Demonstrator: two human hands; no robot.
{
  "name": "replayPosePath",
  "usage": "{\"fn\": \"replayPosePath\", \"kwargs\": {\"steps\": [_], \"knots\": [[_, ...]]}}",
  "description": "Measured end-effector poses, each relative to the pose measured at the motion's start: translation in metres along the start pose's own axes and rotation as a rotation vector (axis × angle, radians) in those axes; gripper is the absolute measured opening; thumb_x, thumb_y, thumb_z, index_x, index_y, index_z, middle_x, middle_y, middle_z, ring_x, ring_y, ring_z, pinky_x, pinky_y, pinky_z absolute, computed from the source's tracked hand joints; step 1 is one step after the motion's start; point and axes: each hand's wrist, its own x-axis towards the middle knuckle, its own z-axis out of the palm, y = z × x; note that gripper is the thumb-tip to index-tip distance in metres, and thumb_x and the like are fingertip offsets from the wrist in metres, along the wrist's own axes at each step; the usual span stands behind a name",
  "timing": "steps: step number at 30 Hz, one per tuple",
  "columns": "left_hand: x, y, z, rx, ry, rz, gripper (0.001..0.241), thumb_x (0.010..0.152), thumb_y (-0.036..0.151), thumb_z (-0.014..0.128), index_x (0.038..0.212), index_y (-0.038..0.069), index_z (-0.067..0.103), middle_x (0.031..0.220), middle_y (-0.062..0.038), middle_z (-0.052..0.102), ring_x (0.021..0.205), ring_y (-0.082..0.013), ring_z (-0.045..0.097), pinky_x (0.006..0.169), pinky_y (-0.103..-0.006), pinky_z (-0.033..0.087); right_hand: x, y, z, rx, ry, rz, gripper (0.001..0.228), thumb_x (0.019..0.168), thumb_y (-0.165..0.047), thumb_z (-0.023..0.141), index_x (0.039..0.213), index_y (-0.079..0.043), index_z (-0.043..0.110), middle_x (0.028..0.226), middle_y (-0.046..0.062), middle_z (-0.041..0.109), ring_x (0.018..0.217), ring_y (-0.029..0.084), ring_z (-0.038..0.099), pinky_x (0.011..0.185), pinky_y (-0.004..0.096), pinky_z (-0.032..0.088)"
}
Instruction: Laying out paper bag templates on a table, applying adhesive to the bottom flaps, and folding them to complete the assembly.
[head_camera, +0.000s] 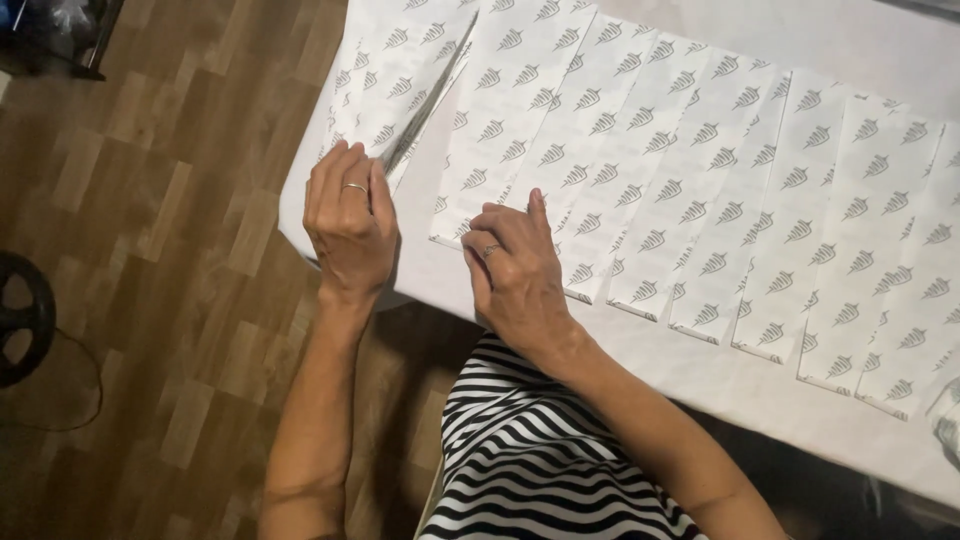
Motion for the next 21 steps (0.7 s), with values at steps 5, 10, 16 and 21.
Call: {"fn": "replayPosePath", "kwargs": {"steps": [5,10,16,21], "knots": [[0.000,0.002,-0.003,-0.036,0.078,-0.096,0.013,0.104,0.005,0.064,0.097,-0.005,0.069,0.092,-0.015,0.071,0.091,-0.0312,0.074,0.080,-0.0389,0.062,-0.001,0.001,0.003,0.006,0.005,-0.009,0.009,0.093,-0.004,0.071,0.098,0.001,0.076,0.103,0.014,0.068,0.118,0.033,0.065,0.125,0.059,0.017],[0.009,0.028,-0.013,-0.094,0.011,0.066,0.014,0.102,0.004,0.066,0.099,-0.008,0.073,0.088,-0.020,0.075,0.092,-0.0346,0.076,0.086,-0.0405,0.063,-0.001,0.002,0.005,-0.018,0.017,-0.033,0.014,0.095,-0.004,0.070,0.107,0.001,0.077,0.104,0.015,0.068,0.119,0.034,0.064,0.124,0.059,0.018],[-0.005,0.028,-0.017,-0.121,-0.185,0.116,0.036,0.101,0.029,0.072,0.106,-0.007,0.076,0.108,-0.027,0.073,0.112,-0.0439,0.067,0.095,-0.0488,0.054,0.001,-0.001,0.000,-0.042,-0.008,-0.042,0.016,0.094,-0.003,0.071,0.108,0.000,0.078,0.104,0.015,0.068,0.119,0.034,0.064,0.125,0.059,0.017],[-0.001,0.021,-0.036,-0.255,-0.270,0.053,0.026,0.100,0.014,0.070,0.113,-0.007,0.075,0.115,-0.025,0.072,0.119,-0.0420,0.063,0.101,-0.0483,0.048,0.002,0.003,-0.001,-0.042,-0.011,-0.064,0.015,0.094,-0.005,0.073,0.107,0.000,0.078,0.105,0.015,0.068,0.121,0.035,0.062,0.124,0.058,0.019]]}}
